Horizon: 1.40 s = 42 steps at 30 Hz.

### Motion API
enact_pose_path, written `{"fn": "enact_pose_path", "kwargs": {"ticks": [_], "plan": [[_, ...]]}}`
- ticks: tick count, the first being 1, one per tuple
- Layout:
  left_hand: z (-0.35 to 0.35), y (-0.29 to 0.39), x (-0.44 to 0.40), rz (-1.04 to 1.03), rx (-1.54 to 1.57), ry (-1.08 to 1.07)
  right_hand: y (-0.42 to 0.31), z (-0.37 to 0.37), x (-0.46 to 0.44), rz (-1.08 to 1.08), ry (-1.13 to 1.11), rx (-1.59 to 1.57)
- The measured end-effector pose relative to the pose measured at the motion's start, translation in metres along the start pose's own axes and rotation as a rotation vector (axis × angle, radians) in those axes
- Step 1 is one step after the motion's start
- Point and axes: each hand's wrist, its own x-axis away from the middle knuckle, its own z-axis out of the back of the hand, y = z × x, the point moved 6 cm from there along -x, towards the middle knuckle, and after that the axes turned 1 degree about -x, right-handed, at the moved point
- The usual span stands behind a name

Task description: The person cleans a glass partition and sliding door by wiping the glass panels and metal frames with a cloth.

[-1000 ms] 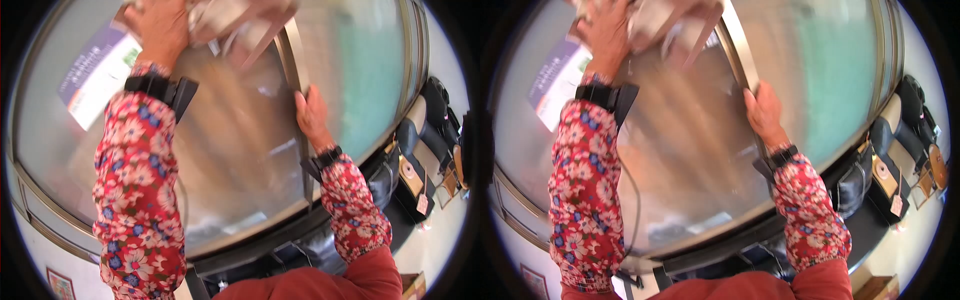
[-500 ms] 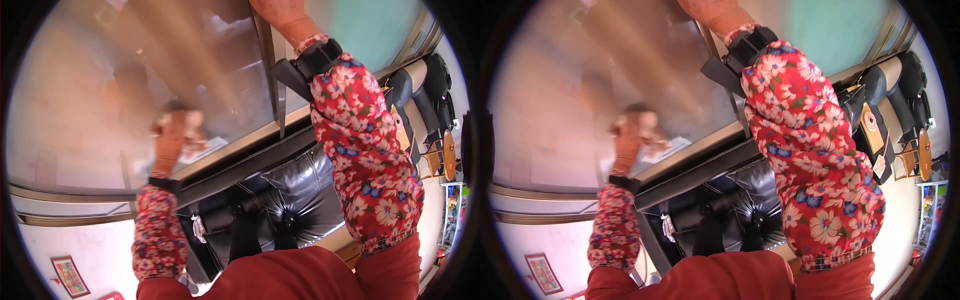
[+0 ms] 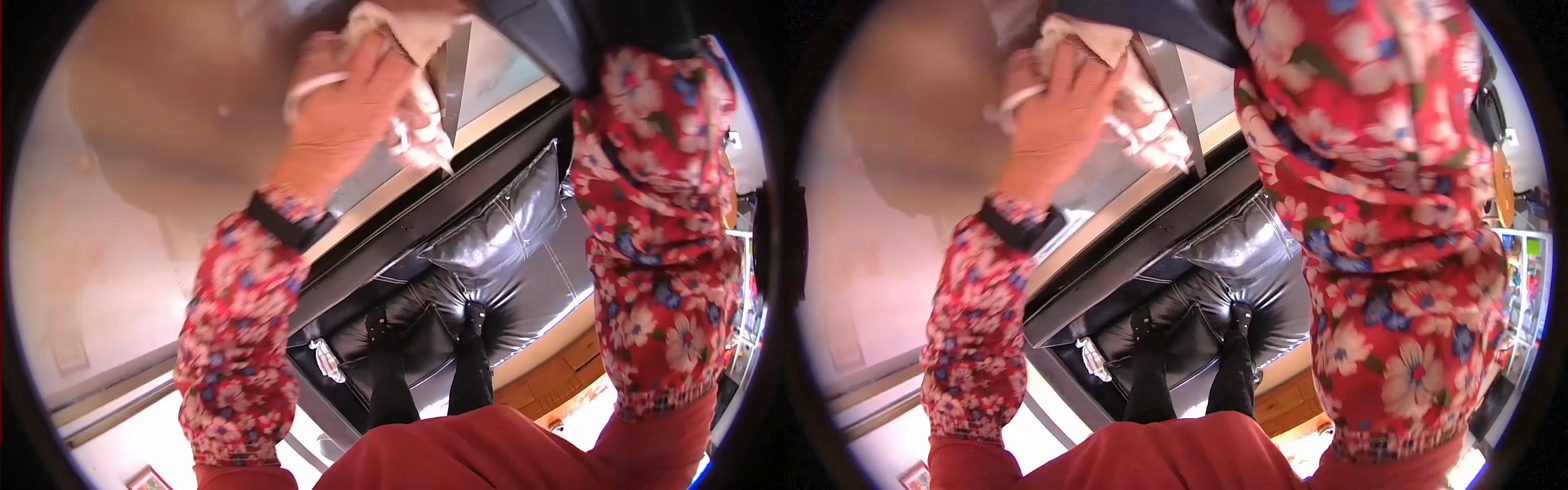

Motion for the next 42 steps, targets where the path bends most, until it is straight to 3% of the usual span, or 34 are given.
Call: {"fn": "enact_pose_path", "kwargs": {"ticks": [1,4,6,8,11,13,14,17,19,24,28,29,31,34,35,39,42], "plan": [[-0.017,0.021,-0.003,0.022,0.071,-0.02,0.0,0.005,0.024,-0.019,-0.047,0.01],[-0.018,0.038,0.006,0.103,0.142,0.224,0.0,0.024,0.114,-0.123,-0.213,0.047],[-0.058,0.072,0.03,-0.01,0.275,-0.082,0.002,0.041,0.184,-0.212,-0.337,0.082],[-0.102,0.119,0.066,-0.081,0.364,-0.203,0.009,0.059,0.261,-0.33,-0.458,0.13],[-0.166,0.191,0.122,-0.122,0.867,-0.293,0.017,0.087,0.358,-0.491,-0.599,0.205],[-0.145,0.194,0.113,0.001,0.541,0.052,0.018,0.103,0.4,-0.562,-0.656,0.249],[-0.147,0.198,0.112,-0.045,0.479,-0.119,0.016,0.106,0.407,-0.585,-0.672,0.267],[-0.144,0.202,0.131,-0.098,0.319,-0.003,0.007,0.108,0.403,-0.581,-0.653,0.276],[-0.174,0.223,0.155,-0.246,0.517,-0.29,0.003,0.093,0.375,-0.558,-0.61,0.246],[-0.137,0.162,0.308,-0.057,0.583,-0.317,-0.038,0.055,0.256,-0.4,-0.434,0.135],[-0.121,0.116,0.435,-0.115,0.541,-0.585,-0.055,0.041,0.202,-0.325,-0.335,0.069],[-0.118,0.11,0.451,-0.139,0.51,-0.737,-0.056,0.04,0.199,-0.321,-0.328,0.063],[-0.113,0.106,0.443,-0.176,0.555,-0.814,-0.056,0.044,0.208,-0.331,-0.341,0.052],[-0.102,0.107,0.393,-0.296,0.545,-0.545,-0.05,0.062,0.256,-0.41,-0.407,0.058],[-0.117,0.117,0.37,-0.379,0.512,-0.577,-0.047,0.067,0.277,-0.444,-0.437,0.063],[-0.128,0.146,0.18,-0.392,0.355,-0.261,-0.039,0.085,0.354,-0.577,-0.545,0.076],[-0.106,0.132,0.093,-0.387,0.181,-0.134,-0.041,0.077,0.343,-0.597,-0.533,0.057]]}}
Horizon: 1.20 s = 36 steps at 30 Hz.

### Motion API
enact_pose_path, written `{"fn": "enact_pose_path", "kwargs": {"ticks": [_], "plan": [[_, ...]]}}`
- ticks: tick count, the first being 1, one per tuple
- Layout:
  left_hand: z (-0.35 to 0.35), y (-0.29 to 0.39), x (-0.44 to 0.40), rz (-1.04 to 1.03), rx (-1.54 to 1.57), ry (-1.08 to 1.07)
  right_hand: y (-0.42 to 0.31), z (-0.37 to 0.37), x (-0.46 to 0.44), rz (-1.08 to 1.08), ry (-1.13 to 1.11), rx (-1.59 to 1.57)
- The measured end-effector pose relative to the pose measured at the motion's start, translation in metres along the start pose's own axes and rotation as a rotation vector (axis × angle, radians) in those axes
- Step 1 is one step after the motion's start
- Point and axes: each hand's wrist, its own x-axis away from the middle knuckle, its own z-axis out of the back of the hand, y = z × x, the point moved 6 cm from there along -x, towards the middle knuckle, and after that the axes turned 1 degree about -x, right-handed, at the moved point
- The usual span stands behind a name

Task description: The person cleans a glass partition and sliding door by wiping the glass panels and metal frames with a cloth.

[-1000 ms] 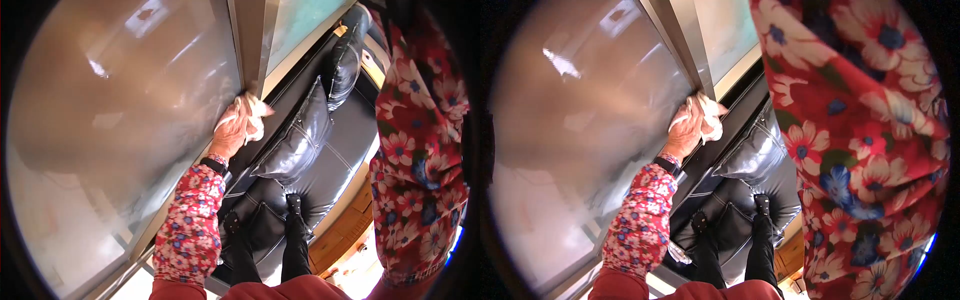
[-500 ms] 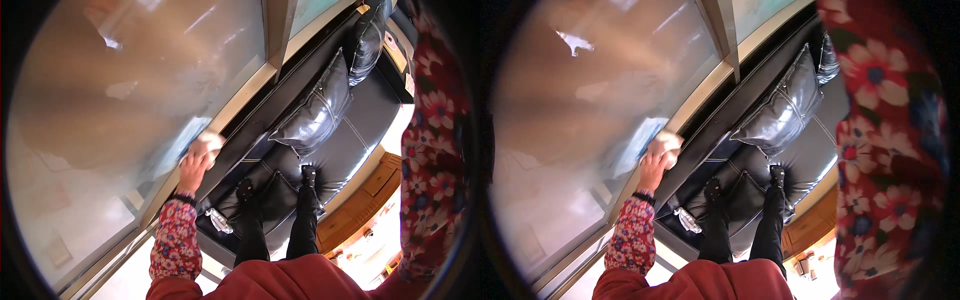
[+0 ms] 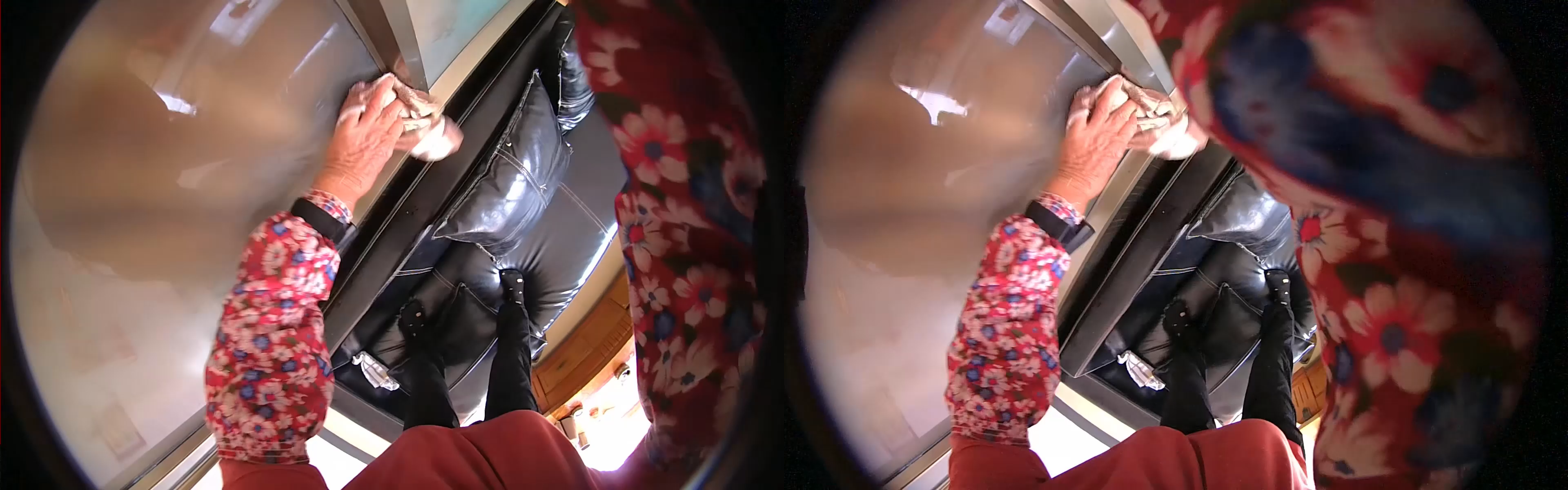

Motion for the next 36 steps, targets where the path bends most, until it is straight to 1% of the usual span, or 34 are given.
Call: {"fn": "enact_pose_path", "kwargs": {"ticks": [1,2,4,5,6,7,10,11,12,13,14,15,16,17,18,19,20,21,22,23,24,25,26,28,29,31,33,34,36], "plan": [[0.028,-0.018,-0.006,-0.007,-0.042,-0.023,-0.014,0.004,-0.013,0.018,0.025,-0.018],[0.048,-0.032,0.01,0.023,0.027,-0.021,-0.031,0.01,-0.032,0.047,0.058,-0.037],[0.099,-0.064,0.066,0.063,0.138,-0.043,-0.066,0.021,-0.072,0.114,0.132,-0.081],[0.126,-0.079,0.103,0.133,0.18,-0.09,-0.083,0.028,-0.091,0.145,0.163,-0.106],[0.145,-0.096,0.149,0.258,0.198,-0.128,-0.098,0.033,-0.111,0.183,0.198,-0.127],[0.155,-0.12,0.211,0.244,0.056,-0.22,-0.112,0.038,-0.127,0.216,0.227,-0.148],[0.237,-0.192,0.288,0.548,-0.378,-0.145,-0.138,0.049,-0.159,0.292,0.295,-0.185],[0.245,-0.205,0.295,0.491,-0.503,-0.075,-0.141,0.049,-0.162,0.308,0.306,-0.189],[0.254,-0.217,0.302,0.443,-0.631,0.0,-0.141,0.048,-0.16,0.314,0.305,-0.191],[0.243,-0.226,0.309,0.356,-0.741,0.054,-0.138,0.046,-0.153,0.317,0.298,-0.188],[0.211,-0.226,0.308,0.568,-0.733,0.047,-0.13,0.045,-0.143,0.303,0.284,-0.183],[0.189,-0.191,0.257,0.594,-0.59,-0.073,-0.123,0.046,-0.135,0.273,0.288,-0.176],[0.168,-0.155,0.208,0.632,-0.445,-0.188,-0.109,0.034,-0.11,0.269,0.225,-0.159],[0.137,-0.13,0.179,0.511,-0.356,-0.16,-0.094,0.023,-0.087,0.238,0.179,-0.145],[0.111,-0.101,0.147,0.452,-0.257,-0.092,-0.079,0.01,-0.062,0.205,0.121,-0.129],[0.091,-0.07,0.11,0.375,-0.239,-0.19,-0.058,-0.003,-0.035,0.165,0.061,-0.11],[0.05,-0.043,0.101,0.296,-0.086,-0.091,-0.036,-0.015,-0.005,0.119,-0.009,-0.089],[0.007,-0.017,0.086,0.284,0.179,-0.223,-0.012,-0.026,0.028,0.064,-0.079,-0.057],[-0.022,0.016,0.072,0.132,0.151,-0.187,0.012,-0.037,0.06,0.006,-0.151,-0.023],[-0.048,0.039,0.062,0.157,0.378,-0.024,0.034,-0.046,0.089,-0.044,-0.218,0.007],[-0.066,0.057,0.052,0.208,0.358,0.064,0.053,-0.051,0.116,-0.085,-0.278,0.037],[-0.077,0.066,0.049,0.324,0.593,0.046,0.066,-0.056,0.135,-0.114,-0.327,0.062],[-0.077,0.074,0.049,0.411,0.57,0.038,0.073,-0.058,0.147,-0.128,-0.361,0.078],[-0.082,0.088,0.061,0.439,0.532,0.078,0.072,-0.059,0.147,-0.115,-0.389,0.089],[-0.079,0.09,0.072,0.486,0.627,0.049,0.063,-0.059,0.138,-0.085,-0.389,0.084],[-0.067,0.092,0.105,0.543,0.58,0.041,0.031,-0.057,0.108,-0.007,-0.373,0.067],[-0.06,0.096,0.166,0.638,0.562,-0.013,-0.007,-0.056,0.079,0.081,-0.353,0.049],[-0.063,0.102,0.2,0.668,0.508,0.0,-0.027,-0.056,0.064,0.125,-0.342,0.045],[-0.059,0.101,0.264,0.716,0.524,-0.07,-0.061,-0.056,0.042,0.195,-0.318,0.032]]}}
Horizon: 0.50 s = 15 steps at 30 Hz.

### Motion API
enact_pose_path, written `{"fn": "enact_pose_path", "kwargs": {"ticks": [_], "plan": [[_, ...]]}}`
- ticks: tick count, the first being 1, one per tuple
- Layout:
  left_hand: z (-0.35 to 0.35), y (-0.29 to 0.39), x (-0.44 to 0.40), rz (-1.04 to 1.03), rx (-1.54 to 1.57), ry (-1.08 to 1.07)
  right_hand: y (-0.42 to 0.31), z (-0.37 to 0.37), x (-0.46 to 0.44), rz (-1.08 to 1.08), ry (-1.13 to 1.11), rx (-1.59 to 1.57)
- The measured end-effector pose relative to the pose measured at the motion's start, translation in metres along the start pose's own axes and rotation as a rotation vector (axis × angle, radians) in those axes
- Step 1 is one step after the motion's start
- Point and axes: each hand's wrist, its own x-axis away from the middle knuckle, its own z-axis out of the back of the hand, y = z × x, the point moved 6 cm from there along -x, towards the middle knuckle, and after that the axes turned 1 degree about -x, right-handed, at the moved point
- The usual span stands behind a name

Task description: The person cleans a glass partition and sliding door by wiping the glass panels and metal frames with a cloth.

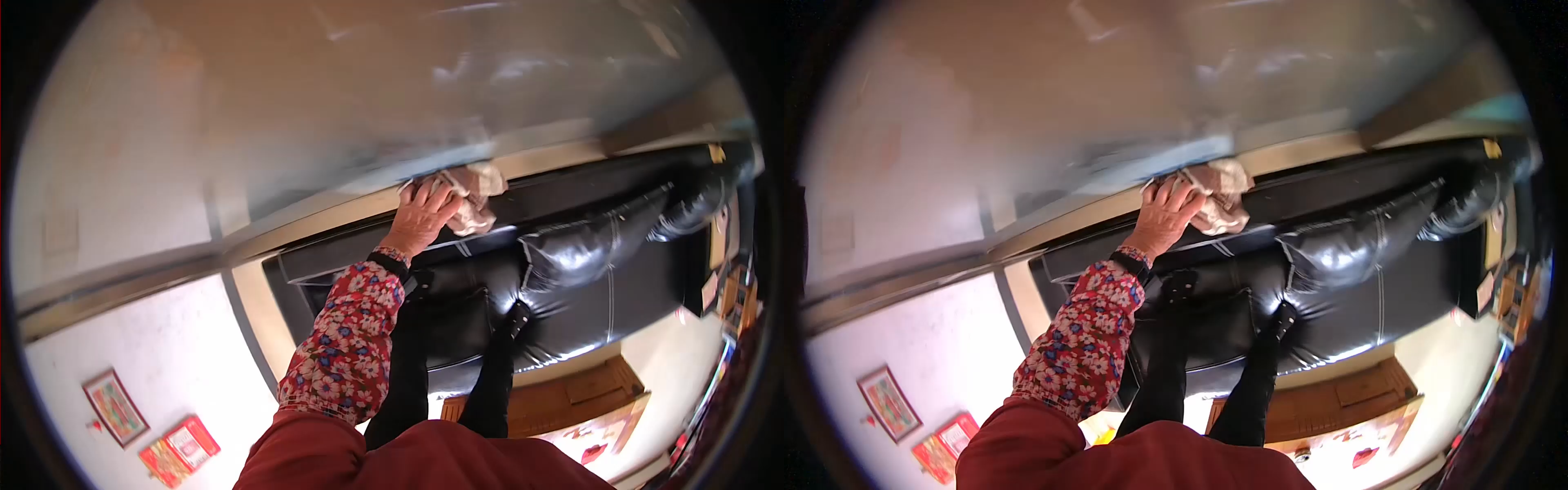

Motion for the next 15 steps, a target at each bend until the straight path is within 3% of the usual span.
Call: {"fn": "enact_pose_path", "kwargs": {"ticks": [8,15], "plan": [[0.026,-0.141,0.183,0.187,-0.059,-0.127,-0.052,-0.006,-0.053,0.119,0.003,0.048],[0.044,-0.197,0.27,0.379,-0.13,-0.207,-0.043,0.004,-0.07,0.136,-0.001,0.098]]}}
